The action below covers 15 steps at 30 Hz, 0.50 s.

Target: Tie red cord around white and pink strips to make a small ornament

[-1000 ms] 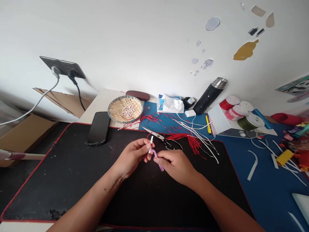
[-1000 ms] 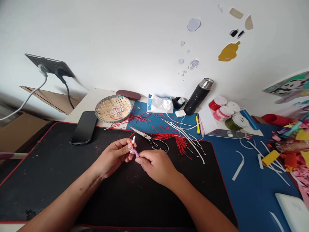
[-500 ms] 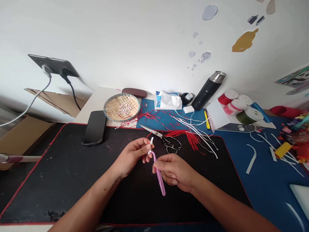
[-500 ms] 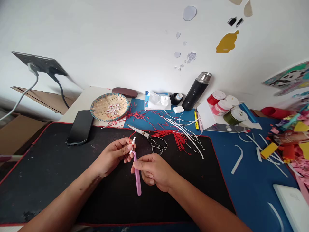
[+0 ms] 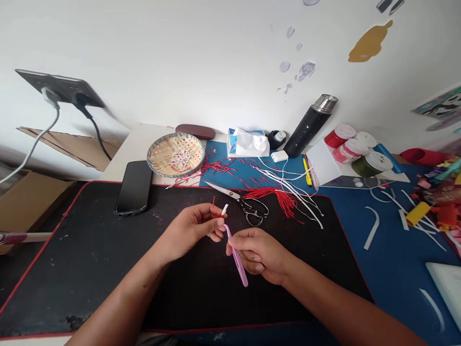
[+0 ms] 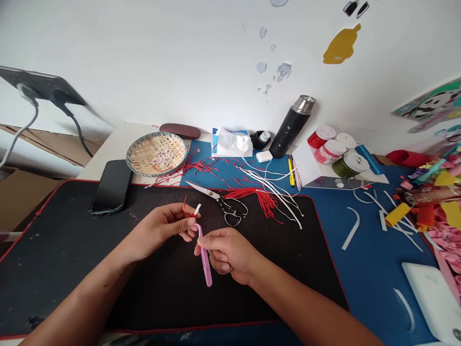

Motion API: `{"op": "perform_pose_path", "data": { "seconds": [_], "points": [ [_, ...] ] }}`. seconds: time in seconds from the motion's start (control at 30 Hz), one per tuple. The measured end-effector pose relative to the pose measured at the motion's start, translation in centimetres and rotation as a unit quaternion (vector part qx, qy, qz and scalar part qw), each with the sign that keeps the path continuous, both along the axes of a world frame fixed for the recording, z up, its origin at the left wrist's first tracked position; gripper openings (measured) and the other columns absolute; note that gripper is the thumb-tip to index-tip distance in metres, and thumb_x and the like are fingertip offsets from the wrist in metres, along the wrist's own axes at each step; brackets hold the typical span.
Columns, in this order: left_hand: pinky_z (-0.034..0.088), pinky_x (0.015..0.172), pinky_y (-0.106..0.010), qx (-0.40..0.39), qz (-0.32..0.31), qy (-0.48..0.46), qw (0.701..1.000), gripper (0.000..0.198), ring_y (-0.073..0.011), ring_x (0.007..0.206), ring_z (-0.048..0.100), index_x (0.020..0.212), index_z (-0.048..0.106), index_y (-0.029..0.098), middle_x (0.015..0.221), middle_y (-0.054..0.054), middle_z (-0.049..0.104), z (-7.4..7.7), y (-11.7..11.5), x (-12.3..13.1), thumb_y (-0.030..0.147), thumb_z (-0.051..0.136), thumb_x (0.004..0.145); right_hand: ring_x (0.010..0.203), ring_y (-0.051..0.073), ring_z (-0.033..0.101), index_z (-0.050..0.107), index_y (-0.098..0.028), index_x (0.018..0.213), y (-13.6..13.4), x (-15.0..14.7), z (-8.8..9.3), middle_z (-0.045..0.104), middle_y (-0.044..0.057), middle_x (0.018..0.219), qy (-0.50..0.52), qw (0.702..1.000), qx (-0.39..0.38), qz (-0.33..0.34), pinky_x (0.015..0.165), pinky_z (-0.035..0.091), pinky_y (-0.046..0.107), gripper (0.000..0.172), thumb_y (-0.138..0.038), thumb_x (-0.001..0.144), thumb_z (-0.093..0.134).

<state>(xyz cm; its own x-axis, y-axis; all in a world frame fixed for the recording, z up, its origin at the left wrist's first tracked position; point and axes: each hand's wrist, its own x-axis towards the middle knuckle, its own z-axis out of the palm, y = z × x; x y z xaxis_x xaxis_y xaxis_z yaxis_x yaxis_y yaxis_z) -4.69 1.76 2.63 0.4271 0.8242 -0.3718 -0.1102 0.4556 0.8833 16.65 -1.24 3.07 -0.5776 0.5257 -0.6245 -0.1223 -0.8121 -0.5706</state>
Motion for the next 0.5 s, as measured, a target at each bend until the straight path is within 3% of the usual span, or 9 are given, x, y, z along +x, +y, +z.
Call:
{"op": "perform_pose_path", "data": {
  "seconds": [0.2, 0.37, 0.5],
  "points": [
    [0.059, 0.065, -0.028, 0.018, -0.002, 0.013, 1.000, 0.038, -0.0170, 0.069, 0.071, 0.094, 0.075, 0.014, 0.078, -0.005, 0.076, 0.04, -0.16, -0.11, 0.047, 0.088, 0.079, 0.033, 0.003, 0.023, 0.077, -0.010, 0.079, 0.03, 0.06, -0.05, 0.032, -0.012, 0.038, 0.012, 1.000, 0.012, 0.025, 0.038, 0.011, 0.021, 0.037, -0.047, 0.080, 0.082],
    [0.058, 0.063, -0.024, 0.017, 0.003, 0.008, 1.000, 0.037, -0.0146, 0.066, 0.069, 0.090, 0.075, 0.014, 0.077, -0.006, 0.076, 0.13, -0.10, 0.08, 0.047, 0.088, 0.079, 0.035, 0.004, 0.027, 0.077, -0.011, 0.082, 0.04, 0.06, -0.27, 0.034, -0.011, 0.039, -0.017, 0.996, 0.074, 0.039, 0.040, 0.017, 0.021, 0.038, -0.049, 0.087, 0.078],
    [0.058, 0.061, -0.023, -0.009, 0.013, -0.009, 1.000, 0.039, -0.0149, 0.065, 0.071, 0.088, 0.075, 0.013, 0.075, -0.006, 0.077, 0.03, 0.08, 0.14, 0.047, 0.091, 0.077, 0.036, 0.006, 0.036, 0.078, -0.012, 0.084, -0.08, 0.16, -0.62, 0.041, -0.008, 0.043, -0.019, 0.989, 0.134, 0.058, 0.041, 0.025, 0.022, 0.049, -0.058, 0.095, 0.067]
  ]
}}
